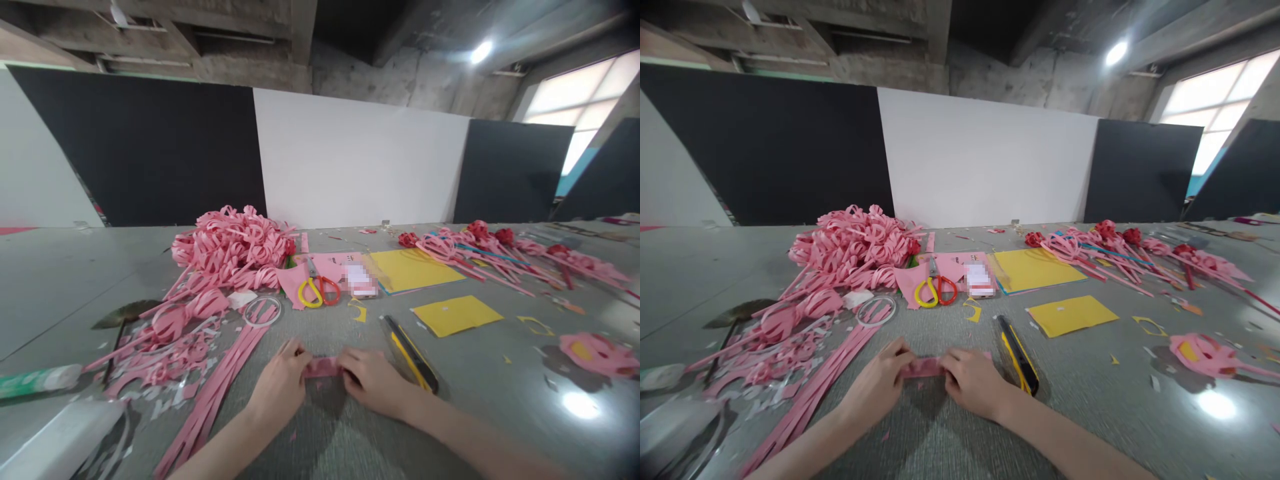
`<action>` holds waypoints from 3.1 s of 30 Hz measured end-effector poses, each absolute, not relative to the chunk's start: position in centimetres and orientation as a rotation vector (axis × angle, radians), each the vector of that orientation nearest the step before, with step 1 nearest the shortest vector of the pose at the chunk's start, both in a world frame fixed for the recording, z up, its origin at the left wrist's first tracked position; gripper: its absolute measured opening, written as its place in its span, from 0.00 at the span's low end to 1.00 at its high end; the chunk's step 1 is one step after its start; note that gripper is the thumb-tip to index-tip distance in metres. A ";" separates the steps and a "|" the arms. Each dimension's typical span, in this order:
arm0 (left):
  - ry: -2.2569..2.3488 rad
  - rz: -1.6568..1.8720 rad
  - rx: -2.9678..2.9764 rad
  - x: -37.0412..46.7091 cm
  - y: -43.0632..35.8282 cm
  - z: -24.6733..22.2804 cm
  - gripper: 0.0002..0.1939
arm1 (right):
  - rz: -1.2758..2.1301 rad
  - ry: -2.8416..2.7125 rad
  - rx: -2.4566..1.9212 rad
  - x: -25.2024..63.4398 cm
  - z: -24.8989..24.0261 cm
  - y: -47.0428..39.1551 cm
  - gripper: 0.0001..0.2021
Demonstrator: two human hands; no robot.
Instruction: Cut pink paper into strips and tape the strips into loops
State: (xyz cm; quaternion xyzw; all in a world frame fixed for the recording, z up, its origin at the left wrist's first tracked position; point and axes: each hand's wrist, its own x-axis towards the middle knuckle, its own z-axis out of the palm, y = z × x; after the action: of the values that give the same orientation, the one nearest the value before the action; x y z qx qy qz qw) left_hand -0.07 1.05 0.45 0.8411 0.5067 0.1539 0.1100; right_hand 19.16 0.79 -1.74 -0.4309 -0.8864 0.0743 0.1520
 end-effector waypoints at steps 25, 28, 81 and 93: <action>1.283 -0.411 1.762 4.4 5.9 2.1 0.09 | 0.154 -2.546 -1.322 19.0 -2.6 0.7 0.08; 1.280 -0.455 1.733 4.4 5.9 2.1 0.13 | 0.155 -2.560 -1.309 19.0 -2.5 0.7 0.08; 1.670 0.175 2.534 0.3 0.4 2.0 0.13 | 0.134 -2.470 -1.250 19.0 -2.7 0.7 0.06; 1.435 0.362 2.948 2.8 -3.1 -3.3 0.22 | 0.171 -2.237 -1.435 18.2 -2.3 0.6 0.01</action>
State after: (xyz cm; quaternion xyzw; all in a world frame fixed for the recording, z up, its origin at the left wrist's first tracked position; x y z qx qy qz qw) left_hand 2.83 -3.06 -3.28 0.8910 0.4337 0.1095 -0.0782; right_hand 18.18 0.60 -2.31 -0.5235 -0.8161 0.0624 0.2367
